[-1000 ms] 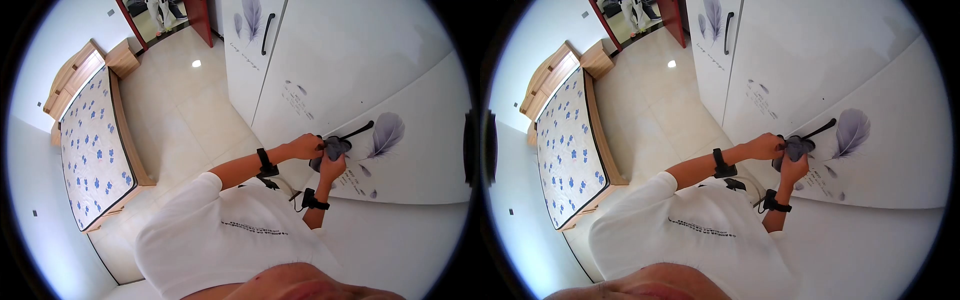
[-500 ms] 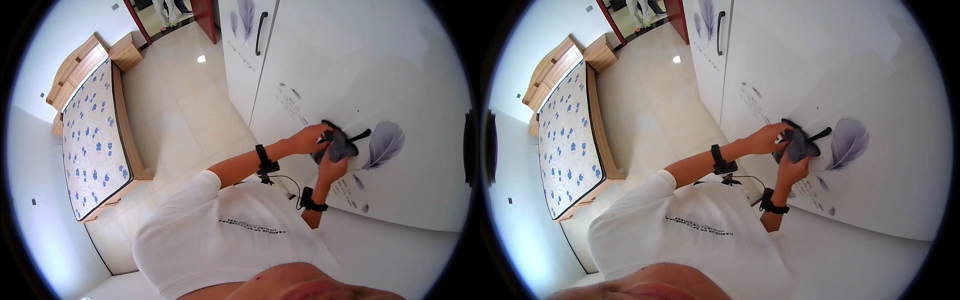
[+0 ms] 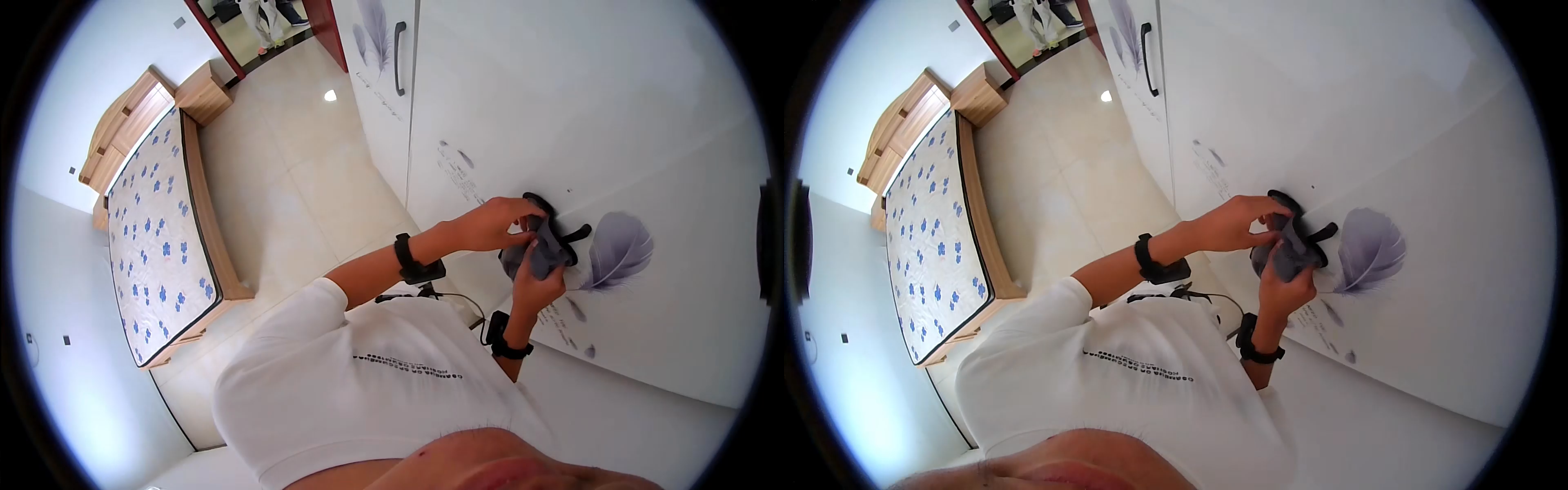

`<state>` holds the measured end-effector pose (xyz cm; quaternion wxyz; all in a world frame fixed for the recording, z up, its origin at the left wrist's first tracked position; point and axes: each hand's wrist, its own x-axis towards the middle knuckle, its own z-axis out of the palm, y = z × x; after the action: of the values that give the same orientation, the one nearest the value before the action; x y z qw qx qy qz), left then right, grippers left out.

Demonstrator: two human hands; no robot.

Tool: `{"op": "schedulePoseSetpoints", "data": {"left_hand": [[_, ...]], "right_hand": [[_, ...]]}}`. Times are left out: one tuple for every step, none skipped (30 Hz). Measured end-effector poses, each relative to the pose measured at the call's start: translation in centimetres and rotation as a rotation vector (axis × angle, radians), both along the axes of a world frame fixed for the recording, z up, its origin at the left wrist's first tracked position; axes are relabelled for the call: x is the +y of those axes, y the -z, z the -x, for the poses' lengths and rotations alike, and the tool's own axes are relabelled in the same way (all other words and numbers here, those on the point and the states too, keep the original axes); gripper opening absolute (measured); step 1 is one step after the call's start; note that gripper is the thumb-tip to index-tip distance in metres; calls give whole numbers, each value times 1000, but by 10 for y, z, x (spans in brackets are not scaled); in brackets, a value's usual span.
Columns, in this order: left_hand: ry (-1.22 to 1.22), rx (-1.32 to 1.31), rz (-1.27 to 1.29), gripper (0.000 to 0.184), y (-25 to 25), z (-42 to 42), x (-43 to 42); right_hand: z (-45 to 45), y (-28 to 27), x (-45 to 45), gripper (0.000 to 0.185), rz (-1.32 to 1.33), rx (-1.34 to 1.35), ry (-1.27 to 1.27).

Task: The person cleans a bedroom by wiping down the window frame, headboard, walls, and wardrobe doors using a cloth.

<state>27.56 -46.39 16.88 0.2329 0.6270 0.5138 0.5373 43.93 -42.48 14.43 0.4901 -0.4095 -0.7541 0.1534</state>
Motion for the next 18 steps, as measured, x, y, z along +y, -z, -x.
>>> {"op": "schedulePoseSetpoints", "data": {"left_hand": [[1, 0, -5, 38, 13, 2, 2], [30, 27, 106, 37, 31, 4, 3], [57, 52, 220, 36, 50, 8, 3], [56, 50, 223, 36, 71, 11, 4], [78, 82, 282, 36, 93, 14, 3], [102, 114, 340, 35, 108, 17, 2], [100, 107, 341, 35, 117, 21, 1], [56, 32, 328, 35, 126, 26, 1], [15, -44, 317, 34, 130, 31, -1], [-78, -31, 220, 34, 125, 43, -2], [-134, -145, 246, 33, 128, 57, -2], [-243, -141, 247, 31, 103, 71, -10], [-359, -165, 181, 26, 99, 88, -13], [-479, -221, 152, 21, 101, 107, -13], [-567, -268, 136, 17, 72, 122, -23], [-636, -492, 118, 13, 64, 141, -24], [-738, -457, -46, 14, 58, 160, -22], [-816, -448, -210, 16, 48, 179, -19]], "right_hand": [[-1, -1, -2, 36, 87, -49, 10], [-6, -3, -3, 36, 83, -50, 8], [-13, -5, -8, 40, 237, -449, 18], [-15, -5, -12, 43, 393, -850, 27], [-12, 0, -13, 43, 397, -857, 22], [-8, 9, -14, 48, 519, -892, -153], [-3, 18, -14, 52, 638, -919, -327], [4, 27, -13, 52, 638, -926, -325], [13, 37, -11, 50, 627, -811, -375], [24, 39, -11, 49, 617, -694, -422], [32, 37, -9, 49, 621, -701, -415], [44, 29, -7, 48, 604, -519, -450], [57, 22, -5, 47, 581, -336, -481], [71, 15, -6, 47, 580, -336, -472], [86, 10, -8, 42, 491, -275, -401], [102, 7, -9, 38, 404, -214, -326], [118, 7, -6, 38, 409, -211, -310], [136, 6, -2, 35, 223, -171, -368]]}}
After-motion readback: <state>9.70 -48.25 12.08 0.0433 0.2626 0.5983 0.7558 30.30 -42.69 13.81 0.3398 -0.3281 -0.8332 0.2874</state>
